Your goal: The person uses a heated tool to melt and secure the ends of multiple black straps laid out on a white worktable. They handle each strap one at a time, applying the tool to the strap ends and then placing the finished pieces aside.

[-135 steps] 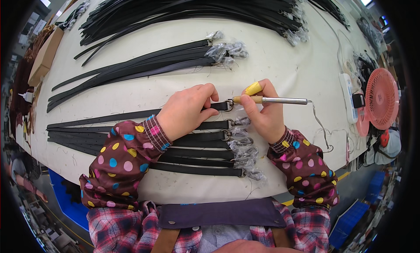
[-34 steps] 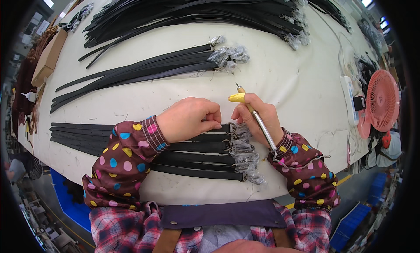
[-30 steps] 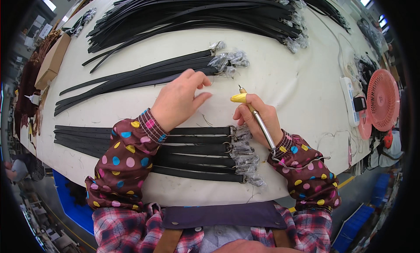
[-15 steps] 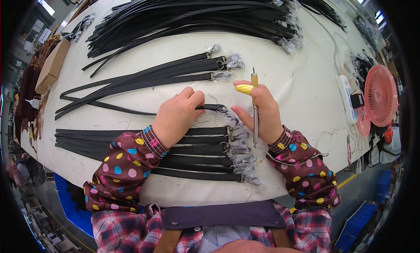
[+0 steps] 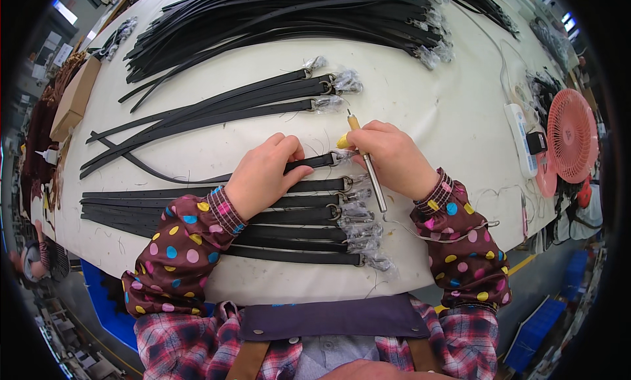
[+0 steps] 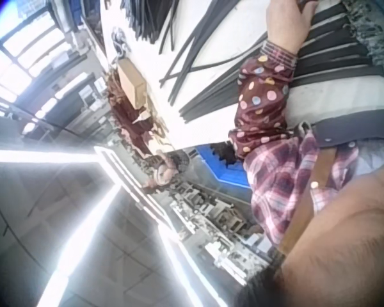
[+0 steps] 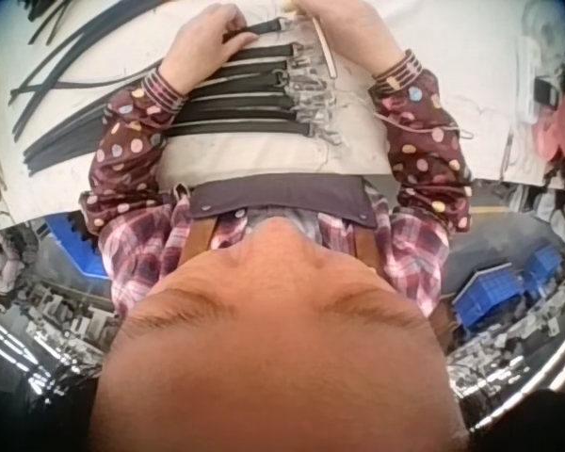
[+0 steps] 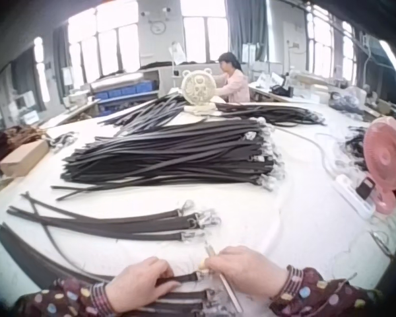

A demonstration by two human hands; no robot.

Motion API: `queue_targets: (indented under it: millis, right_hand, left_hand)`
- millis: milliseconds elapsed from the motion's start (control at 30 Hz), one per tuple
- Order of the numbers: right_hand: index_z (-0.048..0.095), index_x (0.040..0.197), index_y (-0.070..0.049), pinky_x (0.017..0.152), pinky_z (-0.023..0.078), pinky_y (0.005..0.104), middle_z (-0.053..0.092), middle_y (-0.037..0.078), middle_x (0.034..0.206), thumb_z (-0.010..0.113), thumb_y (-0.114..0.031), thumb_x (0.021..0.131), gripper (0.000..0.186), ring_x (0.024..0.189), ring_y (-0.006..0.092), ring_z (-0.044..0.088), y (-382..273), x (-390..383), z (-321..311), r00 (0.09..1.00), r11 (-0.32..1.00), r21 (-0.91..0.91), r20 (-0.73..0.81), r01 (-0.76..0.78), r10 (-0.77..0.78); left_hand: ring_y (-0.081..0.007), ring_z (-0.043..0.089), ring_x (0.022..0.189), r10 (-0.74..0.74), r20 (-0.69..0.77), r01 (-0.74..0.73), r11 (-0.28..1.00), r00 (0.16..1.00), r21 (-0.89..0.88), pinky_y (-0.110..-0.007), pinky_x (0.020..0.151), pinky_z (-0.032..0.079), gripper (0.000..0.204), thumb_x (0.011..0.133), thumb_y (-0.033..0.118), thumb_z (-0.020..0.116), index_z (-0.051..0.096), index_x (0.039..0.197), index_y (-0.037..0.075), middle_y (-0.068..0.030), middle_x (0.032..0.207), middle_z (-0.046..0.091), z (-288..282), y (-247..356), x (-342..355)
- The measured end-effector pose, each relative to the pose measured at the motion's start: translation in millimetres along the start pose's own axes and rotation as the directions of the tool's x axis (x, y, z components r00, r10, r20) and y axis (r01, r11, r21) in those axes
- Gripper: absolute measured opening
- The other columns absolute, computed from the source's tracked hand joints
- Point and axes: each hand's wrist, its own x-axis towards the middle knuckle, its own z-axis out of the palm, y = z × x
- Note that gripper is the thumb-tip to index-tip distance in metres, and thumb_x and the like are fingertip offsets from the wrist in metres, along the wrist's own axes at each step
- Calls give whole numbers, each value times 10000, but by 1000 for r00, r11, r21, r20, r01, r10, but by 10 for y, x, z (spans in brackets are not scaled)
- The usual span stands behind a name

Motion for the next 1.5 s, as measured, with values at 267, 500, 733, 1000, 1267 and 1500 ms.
queue_targets:
  millis: [267, 500, 733, 1000, 1267, 1500]
  right_hand:
    - [631, 994, -77, 731, 503, 357, 631, 84, 858, 708, -7, 773, 244, 814, 270, 610, 15, -38, -31, 999, 993, 114, -42, -20, 25]
    - [600, 1097, -30, 816, 485, 301, 674, 65, 967, 657, -21, 882, 222, 864, 193, 620, -25, -57, -61, 984, 966, 259, -171, -10, 56]
    - [628, 1074, 15, 706, 464, 271, 617, 88, 871, 629, -158, 945, 216, 777, 168, 568, -138, -56, 137, 948, 797, 599, -201, -80, 246]
    - [554, 899, -11, 583, 434, 232, 579, 23, 769, 678, -148, 895, 186, 680, 66, 534, -215, -31, 253, 914, 715, 653, -83, -251, 396]
    - [499, 920, -28, 628, 424, 220, 572, 10, 779, 675, -88, 888, 188, 709, 56, 526, -222, -33, 253, 920, 741, 593, -1, -315, 391]
    - [507, 914, -25, 605, 422, 227, 578, 13, 771, 684, -92, 883, 192, 681, 63, 526, -217, -21, 273, 930, 772, 562, -14, -295, 366]
  left_hand:
    - [-246, 645, 860, 95, 11, -95, 995, 995, -23, -357, 706, 520, 297, 818, 219, 749, 554, 985, 70, -89, 955, 595, 77, 98, 120]
    - [-227, 619, 856, -20, 23, 22, 995, 1000, -93, -331, 734, 511, 267, 798, 173, 762, 584, 962, 63, -72, 916, 594, 127, 204, 157]
    - [-136, 601, 667, -138, 142, 176, 935, 980, -308, -286, 581, 476, 152, 856, 144, 702, 589, 879, 46, -34, 759, 611, 37, 177, 191]
    - [-41, 563, 646, -236, 277, 359, 724, 931, -589, -190, 564, 508, 147, 954, 140, 617, 522, 946, 29, 5, 785, 601, 0, 57, 201]
    - [-59, 577, 649, -252, 284, 379, 657, 925, -651, -210, 572, 522, 144, 943, 122, 612, 519, 941, 13, -22, 804, 627, 7, 47, 202]
    - [-70, 580, 634, -260, 273, 377, 650, 926, -660, -219, 559, 516, 139, 933, 105, 611, 521, 934, -2, -36, 793, 634, 15, 50, 209]
